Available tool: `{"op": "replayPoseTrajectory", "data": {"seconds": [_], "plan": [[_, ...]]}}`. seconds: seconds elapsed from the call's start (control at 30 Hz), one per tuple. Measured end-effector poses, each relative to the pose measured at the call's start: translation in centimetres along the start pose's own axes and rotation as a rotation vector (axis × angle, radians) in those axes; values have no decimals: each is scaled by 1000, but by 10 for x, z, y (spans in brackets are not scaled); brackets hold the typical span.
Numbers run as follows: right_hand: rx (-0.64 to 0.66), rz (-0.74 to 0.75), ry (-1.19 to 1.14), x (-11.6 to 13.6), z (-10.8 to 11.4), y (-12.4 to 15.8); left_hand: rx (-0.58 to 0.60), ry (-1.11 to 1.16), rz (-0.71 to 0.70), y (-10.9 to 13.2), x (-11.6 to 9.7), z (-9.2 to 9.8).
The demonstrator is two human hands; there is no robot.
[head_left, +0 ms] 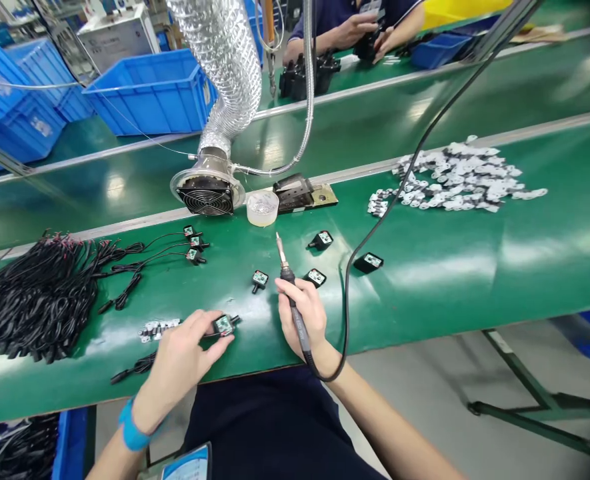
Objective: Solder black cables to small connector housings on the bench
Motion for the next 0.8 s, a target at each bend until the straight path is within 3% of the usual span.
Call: {"op": "replayPoseTrajectory", "data": {"seconds": [0.07, 0.17, 0.23, 0.27, 0.33, 0.4, 0.5, 0.57, 0.67, 0.8], "plan": [[6, -3, 2, 0, -1, 1, -97, -15, 42, 5, 10, 57], [15, 6, -18, 0, -3, 2, -285, -291, 189, 12, 33, 163], [10, 10, -23, 0, -3, 3, -334, -460, 242, 5, 44, 211], [5, 11, -21, 0, -3, 3, -318, -457, 255, -2, 52, 220], [-9, 11, -19, 1, -2, 3, -278, -216, 293, -18, 71, 210], [-24, 7, -29, 1, 0, 3, -286, 263, 366, -28, 92, 174], [-31, -11, -58, -2, 0, 3, -490, 993, 426, -34, 112, 120], [-19, -12, -82, -3, -2, 2, -573, 1293, 421, -37, 120, 95], [12, 7, -103, -2, -6, 2, -609, 1463, 409, -39, 126, 81], [27, 19, -115, 0, -7, 2, -590, 1372, 420, -38, 131, 98]]}}
Point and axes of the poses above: each hand's wrist, its own y-axis away from the middle knuckle, its own z-axis out of the back of the hand, x = y × z, the point moved 9 cm from there along -y, towards the middle knuckle, and after that the axes turned 14 degrees about -z, right-handed, at the moved point
